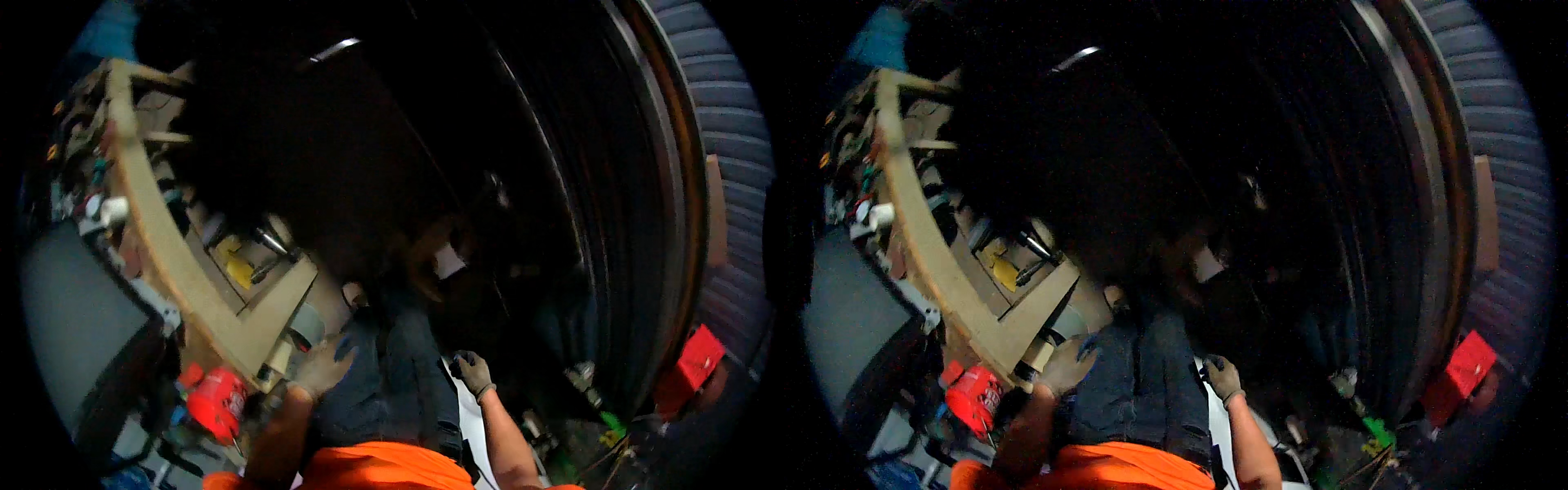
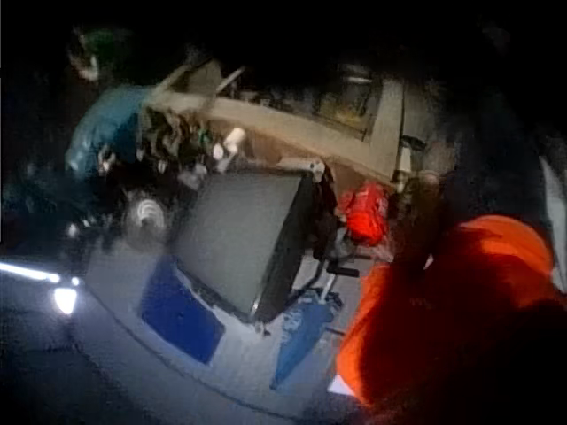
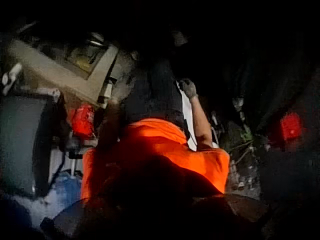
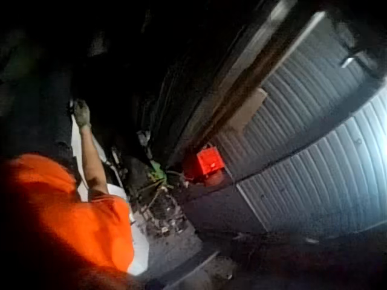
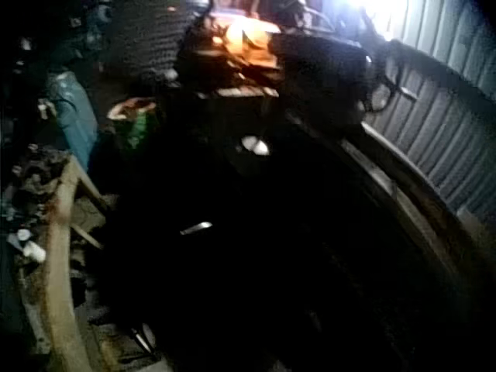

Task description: The person operates a metalworking machine by turning a large handwheel with their right hand while stabilizing the carriage with their left. They briefly pause to pick up a small metal component from a nearby table and return to the machine to continue adjusting the handwheel.

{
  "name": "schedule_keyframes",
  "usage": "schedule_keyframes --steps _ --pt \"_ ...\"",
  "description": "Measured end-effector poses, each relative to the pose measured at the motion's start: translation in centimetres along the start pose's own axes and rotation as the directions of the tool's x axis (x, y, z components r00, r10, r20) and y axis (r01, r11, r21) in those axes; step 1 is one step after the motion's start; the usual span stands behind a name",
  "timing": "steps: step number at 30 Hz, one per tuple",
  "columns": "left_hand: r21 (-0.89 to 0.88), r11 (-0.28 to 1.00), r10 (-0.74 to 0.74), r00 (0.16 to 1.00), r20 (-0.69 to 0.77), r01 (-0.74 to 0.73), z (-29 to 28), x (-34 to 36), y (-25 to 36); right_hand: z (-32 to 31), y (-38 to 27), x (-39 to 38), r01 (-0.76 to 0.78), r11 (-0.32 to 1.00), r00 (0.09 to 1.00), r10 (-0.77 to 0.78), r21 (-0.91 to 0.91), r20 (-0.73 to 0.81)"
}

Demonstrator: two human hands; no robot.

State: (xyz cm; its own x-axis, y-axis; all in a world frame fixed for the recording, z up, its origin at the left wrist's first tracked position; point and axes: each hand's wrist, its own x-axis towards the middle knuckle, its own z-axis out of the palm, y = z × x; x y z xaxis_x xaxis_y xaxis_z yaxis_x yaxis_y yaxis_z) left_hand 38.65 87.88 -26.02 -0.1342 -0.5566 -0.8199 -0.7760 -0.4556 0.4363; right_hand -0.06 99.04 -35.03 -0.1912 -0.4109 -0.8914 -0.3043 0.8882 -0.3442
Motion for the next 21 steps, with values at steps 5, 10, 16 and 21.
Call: schedule_keyframes --steps 5,10,16,21 --pt "-0.016 0.999 -0.047 0.998 -0.033 0.047 -4.2 -3.1 4.8 -4.3 0.1 3.0 0.073 0.964 0.993 -0.094 -0.257 -0.074" --pt "0.009 0.995 -0.099 0.990 -0.101 0.101 -8.9 -4.6 7.3 -7.8 -2.9 7.8 0.181 0.981 0.982 -0.184 -0.064 -0.047" --pt "-0.164 0.981 -0.136 0.971 -0.198 0.104 -12.3 -9.5 6.1 -11.0 -4.5 12.3 0.259 0.958 0.965 -0.260 -0.121 0.006" --pt "-0.142 0.983 -0.152 0.936 -0.317 0.112 -9.8 -10.9 3.3 -11.1 -10.5 13.8 0.388 0.874 0.921 -0.377 -0.293 0.096"
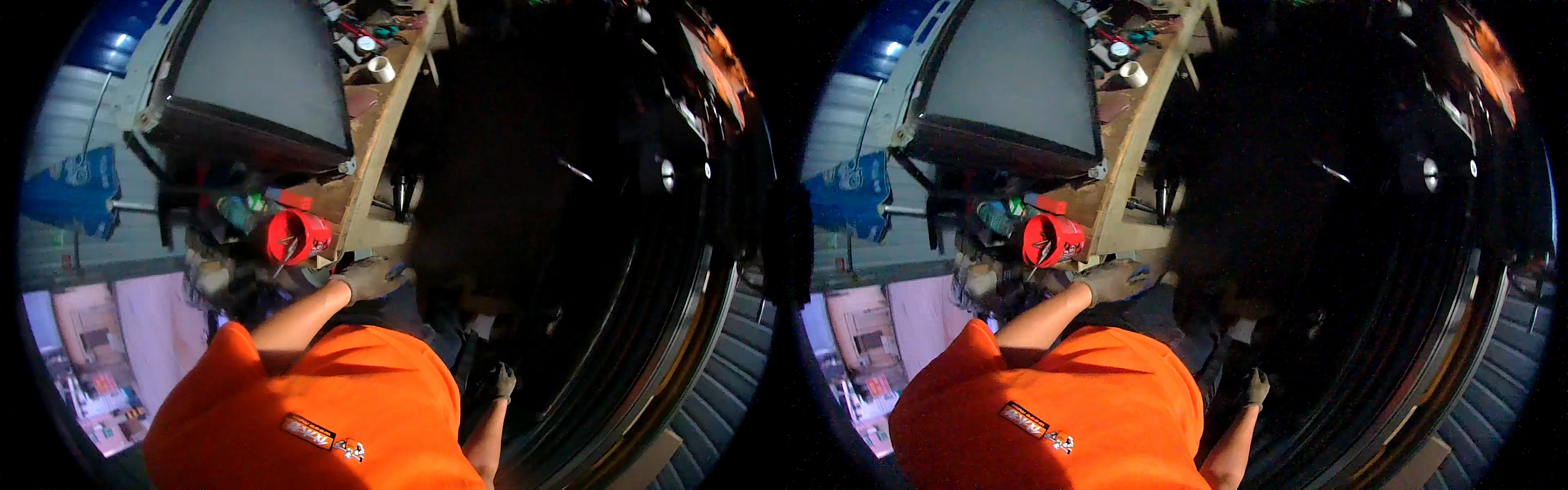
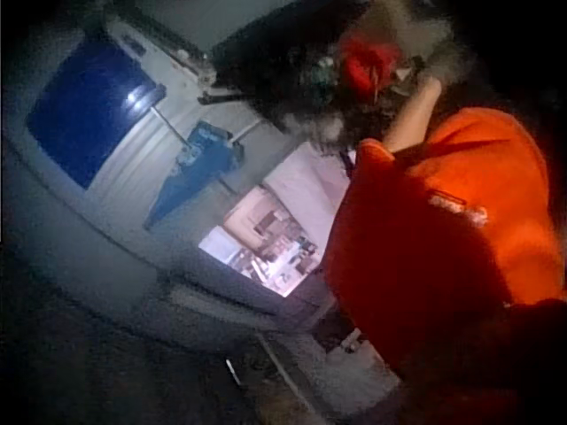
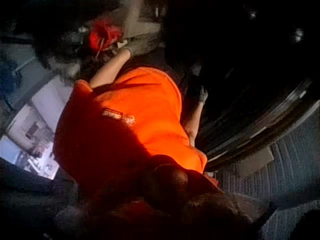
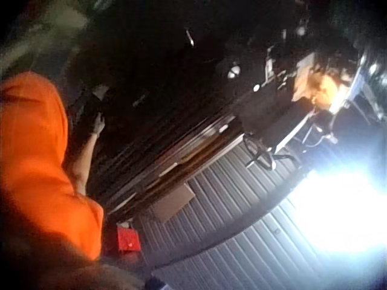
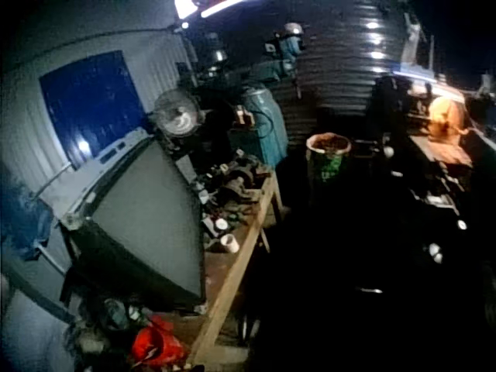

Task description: The person operates a metalworking machine by turning a large handwheel with their right hand while stabilizing the carriage with their left. They briefly pause to pick up a small metal component from a nearby table and return to the machine to continue adjusting the handwheel.

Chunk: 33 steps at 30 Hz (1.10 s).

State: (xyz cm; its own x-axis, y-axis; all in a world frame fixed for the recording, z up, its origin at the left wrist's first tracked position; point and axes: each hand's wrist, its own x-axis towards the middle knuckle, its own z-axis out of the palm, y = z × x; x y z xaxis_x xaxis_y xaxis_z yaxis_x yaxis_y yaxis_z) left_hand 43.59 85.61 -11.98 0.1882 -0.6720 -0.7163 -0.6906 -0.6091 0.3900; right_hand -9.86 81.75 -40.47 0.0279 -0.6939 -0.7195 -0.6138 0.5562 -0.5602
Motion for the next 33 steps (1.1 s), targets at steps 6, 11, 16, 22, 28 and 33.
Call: schedule_keyframes --steps 6,11,16,22,28,33 --pt "-0.192 0.981 -0.045 0.999 -0.029 0.038 0.0 -1.7 -1.1 -1.8 -4.8 0.7 0.393 0.910 0.918 -0.380 -0.132 0.115" --pt "-0.269 0.958 -0.121 0.990 -0.074 0.097 1.8 -1.5 -1.7 -3.9 -5.2 2.6 0.276 0.945 0.948 -0.237 -0.177 0.210" --pt "-0.344 0.935 -0.127 0.985 -0.113 0.081 4.6 -2.3 -5.6 -5.8 -4.3 2.0 0.146 0.983 0.988 -0.139 -0.115 0.064" --pt "-0.007 0.978 -0.207 0.958 -0.201 0.210 3.2 -3.1 -5.2 -3.6 -4.5 -1.4 -0.089 0.994 0.995 0.085 0.067 0.056" --pt "-0.250 0.947 -0.220 0.975 -0.037 0.204 -0.8 -0.7 -0.2 -1.1 -1.8 -4.1 -0.142 0.983 0.990 0.139 -0.120 -0.036" --pt "-0.170 0.983 -0.096 0.981 -0.167 0.067 -1.5 1.0 -1.8 -1.6 7.5 -0.3 0.021 0.995 0.998 -0.015 -0.101 0.053"
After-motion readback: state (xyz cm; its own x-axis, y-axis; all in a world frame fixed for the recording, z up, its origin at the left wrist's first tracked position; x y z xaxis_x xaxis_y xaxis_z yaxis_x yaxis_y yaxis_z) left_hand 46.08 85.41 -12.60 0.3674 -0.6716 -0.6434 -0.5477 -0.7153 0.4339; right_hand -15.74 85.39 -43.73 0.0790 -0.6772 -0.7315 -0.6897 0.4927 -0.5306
